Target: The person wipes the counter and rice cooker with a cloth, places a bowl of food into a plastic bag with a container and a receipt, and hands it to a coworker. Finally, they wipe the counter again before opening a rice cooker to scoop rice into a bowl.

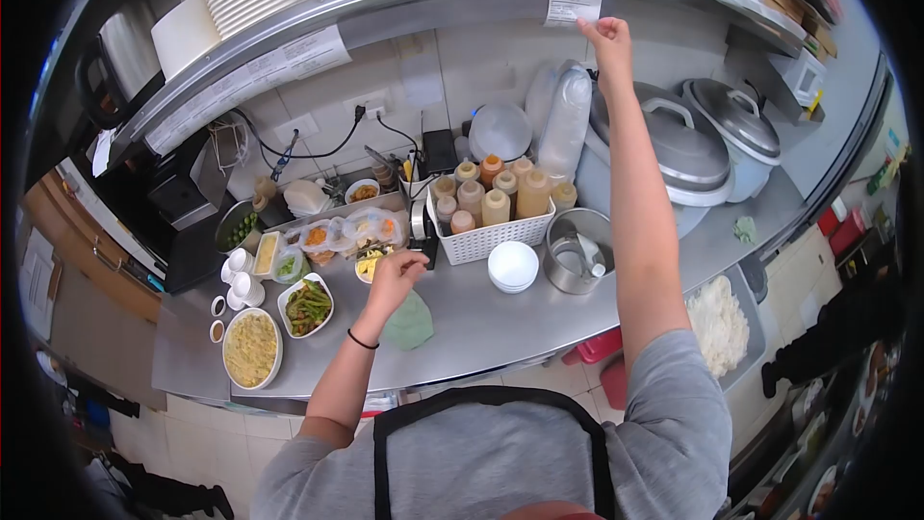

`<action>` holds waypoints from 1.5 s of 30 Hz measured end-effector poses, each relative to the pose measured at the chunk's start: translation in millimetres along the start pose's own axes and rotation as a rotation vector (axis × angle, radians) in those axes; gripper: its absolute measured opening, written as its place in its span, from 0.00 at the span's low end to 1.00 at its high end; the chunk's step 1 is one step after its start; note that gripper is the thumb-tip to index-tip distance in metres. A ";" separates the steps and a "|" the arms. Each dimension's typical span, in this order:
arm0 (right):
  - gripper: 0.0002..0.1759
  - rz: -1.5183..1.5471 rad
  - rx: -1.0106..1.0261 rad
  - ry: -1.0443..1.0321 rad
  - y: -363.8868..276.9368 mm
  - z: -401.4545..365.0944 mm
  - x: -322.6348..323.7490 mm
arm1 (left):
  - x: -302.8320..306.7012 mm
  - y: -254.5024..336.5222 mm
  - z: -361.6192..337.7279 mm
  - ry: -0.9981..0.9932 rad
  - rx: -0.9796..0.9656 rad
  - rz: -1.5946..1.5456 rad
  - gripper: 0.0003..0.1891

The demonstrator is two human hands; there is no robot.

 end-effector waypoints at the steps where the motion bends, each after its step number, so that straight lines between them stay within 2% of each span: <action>1: 0.18 0.067 -0.002 -0.075 4.4 2.9 -1.5 | -6.9 10.7 6.5 -0.017 -0.049 0.079 0.05; 3: 0.17 0.067 0.037 -0.066 4.0 -8.1 1.7 | -20.1 32.6 21.2 -0.015 -0.067 0.073 0.07; 5: 0.16 0.185 0.043 -0.101 -5.2 -34.6 7.0 | -30.6 51.6 36.8 -0.018 -0.166 0.051 0.07; 7: 0.14 0.218 0.013 -0.124 -19.6 -64.1 11.8 | -37.9 74.9 58.3 0.000 -0.196 -0.049 0.09; 9: 0.14 0.361 -0.001 -0.191 -27.2 -88.1 12.4 | -42.3 96.4 85.0 -0.006 -0.306 -0.224 0.12; 11: 0.14 0.404 -0.042 -0.221 -41.6 -109.0 11.7 | -46.4 137.0 99.7 -0.038 -0.359 -0.389 0.16; 16: 0.15 0.375 -0.053 -0.323 -65.7 -142.5 10.5 | -53.5 189.6 117.7 -0.085 -0.343 -0.602 0.16; 20: 0.15 0.340 -0.072 -0.356 -66.8 -156.2 3.1 | -50.6 189.3 121.3 -0.078 -0.350 -0.629 0.13; 26: 0.17 0.368 0.030 -0.278 -96.7 -166.2 -8.4 | -35.9 173.4 123.7 -0.077 -0.372 -0.478 0.12; 29: 0.19 0.419 -0.056 -0.279 -101.1 -165.0 -15.0 | -29.3 166.0 121.0 -0.119 -0.373 -0.446 0.12; 31: 0.18 0.347 -0.088 -0.330 -98.6 -161.7 -17.0 | -23.0 162.6 118.0 -0.127 -0.348 -0.432 0.12; 32: 0.11 0.318 -0.002 -0.311 -93.4 -160.8 -21.4 | -19.5 160.3 117.1 -0.124 -0.346 -0.434 0.12; 33: 0.11 0.318 -0.005 -0.316 -87.3 -161.2 -23.4 | -16.6 157.6 116.3 -0.127 -0.337 -0.437 0.12; 35: 0.05 0.156 0.035 -0.362 -81.9 -163.3 -28.3 | -11.2 154.1 114.0 -0.126 -0.326 -0.443 0.12; 36: 0.05 0.155 0.033 -0.367 -82.3 -165.0 -31.6 | -8.5 153.6 112.1 -0.150 -0.296 -0.465 0.12; 38: 0.07 0.045 0.175 -0.311 -87.5 -168.0 -36.8 | -3.9 150.1 110.4 -0.173 -0.263 -0.488 0.12; 42: 0.08 -0.025 0.137 -0.299 -91.7 -170.1 -38.4 | 4.3 137.9 112.1 -0.158 -0.220 -0.482 0.11; 45: 0.08 0.064 0.011 -0.304 -82.5 -160.3 -28.6 | 9.3 130.1 111.2 -0.158 -0.202 -0.515 0.11</action>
Point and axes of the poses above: each hand's wrist, its own z-axis towards the middle knuckle, its own x-axis out of the back of the hand, y = z × x, the point moved 2 cm from there along z, towards the middle knuckle, and after that the axes turned 10 degrees about -z, right-handed, at the moved point
